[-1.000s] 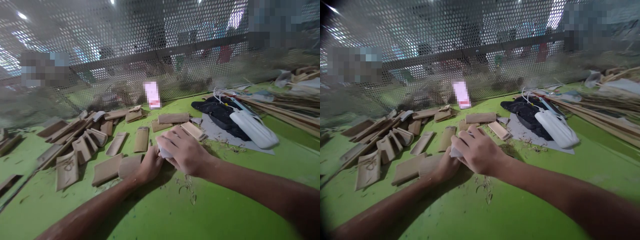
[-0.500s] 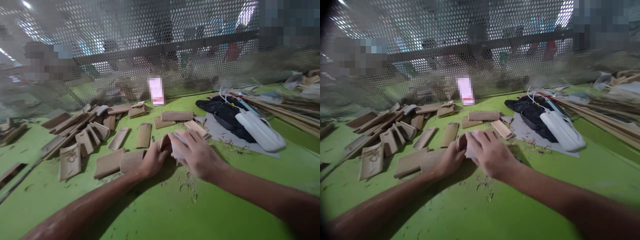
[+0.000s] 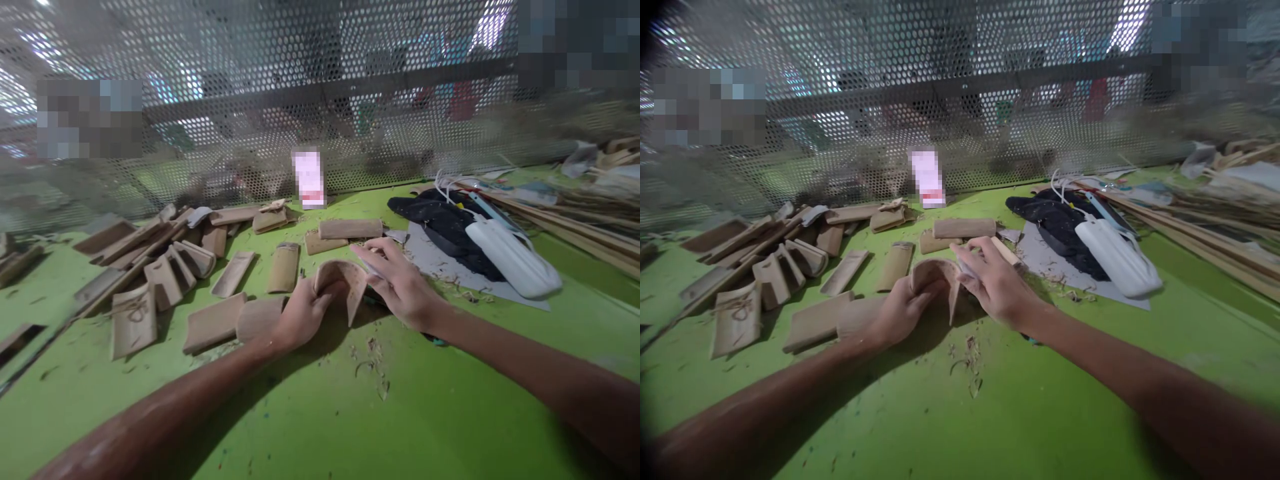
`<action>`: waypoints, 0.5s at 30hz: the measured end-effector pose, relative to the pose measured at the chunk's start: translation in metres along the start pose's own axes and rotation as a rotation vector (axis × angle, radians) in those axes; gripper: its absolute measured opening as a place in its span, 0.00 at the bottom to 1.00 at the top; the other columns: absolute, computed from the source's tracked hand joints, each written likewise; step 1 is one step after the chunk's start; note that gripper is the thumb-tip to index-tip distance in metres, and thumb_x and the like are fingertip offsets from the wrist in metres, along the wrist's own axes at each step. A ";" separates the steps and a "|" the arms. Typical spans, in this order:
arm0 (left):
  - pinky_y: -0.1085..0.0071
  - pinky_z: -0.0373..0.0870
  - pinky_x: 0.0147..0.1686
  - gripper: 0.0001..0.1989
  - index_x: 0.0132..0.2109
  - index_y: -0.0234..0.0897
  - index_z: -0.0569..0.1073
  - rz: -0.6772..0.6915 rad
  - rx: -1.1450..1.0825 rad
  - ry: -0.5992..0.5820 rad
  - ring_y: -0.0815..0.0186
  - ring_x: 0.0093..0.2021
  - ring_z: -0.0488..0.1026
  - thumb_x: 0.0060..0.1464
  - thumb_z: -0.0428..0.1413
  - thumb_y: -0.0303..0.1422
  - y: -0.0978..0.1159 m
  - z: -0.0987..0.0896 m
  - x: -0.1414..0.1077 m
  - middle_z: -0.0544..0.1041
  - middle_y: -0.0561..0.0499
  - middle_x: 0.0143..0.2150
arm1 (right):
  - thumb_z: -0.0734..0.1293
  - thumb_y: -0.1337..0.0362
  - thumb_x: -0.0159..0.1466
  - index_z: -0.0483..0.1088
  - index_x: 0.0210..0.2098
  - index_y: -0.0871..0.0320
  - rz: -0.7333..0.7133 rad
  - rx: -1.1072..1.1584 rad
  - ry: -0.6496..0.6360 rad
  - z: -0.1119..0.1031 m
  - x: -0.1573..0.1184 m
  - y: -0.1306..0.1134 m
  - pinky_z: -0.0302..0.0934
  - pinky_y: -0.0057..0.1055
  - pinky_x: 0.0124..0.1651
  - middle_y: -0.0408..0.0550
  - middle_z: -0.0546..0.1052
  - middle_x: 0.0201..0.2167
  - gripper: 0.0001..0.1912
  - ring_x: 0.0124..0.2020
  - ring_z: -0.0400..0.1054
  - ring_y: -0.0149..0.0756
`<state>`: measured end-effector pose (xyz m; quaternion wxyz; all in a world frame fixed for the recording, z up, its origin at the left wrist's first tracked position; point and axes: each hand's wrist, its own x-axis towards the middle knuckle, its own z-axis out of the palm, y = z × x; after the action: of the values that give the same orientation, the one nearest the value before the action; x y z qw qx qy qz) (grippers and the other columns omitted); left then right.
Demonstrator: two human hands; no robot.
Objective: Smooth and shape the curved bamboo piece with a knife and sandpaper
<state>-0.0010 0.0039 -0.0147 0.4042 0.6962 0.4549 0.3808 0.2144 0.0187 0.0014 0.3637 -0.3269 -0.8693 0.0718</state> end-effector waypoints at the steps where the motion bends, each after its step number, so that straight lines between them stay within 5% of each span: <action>1: 0.63 0.75 0.49 0.09 0.40 0.35 0.77 -0.003 0.006 0.000 0.58 0.43 0.78 0.63 0.54 0.34 0.001 0.000 0.000 0.82 0.48 0.39 | 0.55 0.58 0.76 0.62 0.69 0.58 0.053 0.075 0.018 -0.001 0.003 0.000 0.71 0.48 0.56 0.59 0.70 0.54 0.25 0.56 0.68 0.45; 5: 0.64 0.75 0.50 0.09 0.42 0.37 0.77 0.066 0.007 0.001 0.60 0.43 0.77 0.64 0.53 0.34 0.003 0.002 -0.001 0.81 0.49 0.40 | 0.53 0.55 0.77 0.62 0.69 0.55 0.204 0.221 -0.015 -0.004 0.017 -0.017 0.68 0.48 0.58 0.56 0.74 0.52 0.26 0.55 0.69 0.43; 10: 0.65 0.76 0.40 0.09 0.38 0.37 0.77 0.142 -0.005 0.009 0.61 0.38 0.76 0.61 0.51 0.28 -0.002 0.003 -0.003 0.80 0.50 0.36 | 0.54 0.56 0.76 0.67 0.66 0.61 0.087 0.062 -0.243 -0.004 0.036 -0.043 0.65 0.55 0.59 0.60 0.70 0.62 0.26 0.60 0.63 0.49; 15: 0.65 0.75 0.37 0.08 0.36 0.38 0.76 0.132 0.020 0.028 0.63 0.34 0.74 0.59 0.52 0.27 -0.006 0.002 -0.002 0.80 0.49 0.33 | 0.53 0.60 0.77 0.71 0.62 0.63 0.005 -0.144 -0.240 -0.002 0.044 -0.039 0.66 0.51 0.53 0.58 0.73 0.60 0.24 0.54 0.62 0.49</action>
<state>-0.0017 0.0034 -0.0212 0.3648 0.7233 0.4172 0.4119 0.1726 0.0152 0.0432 0.2325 -0.3433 -0.9087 0.0487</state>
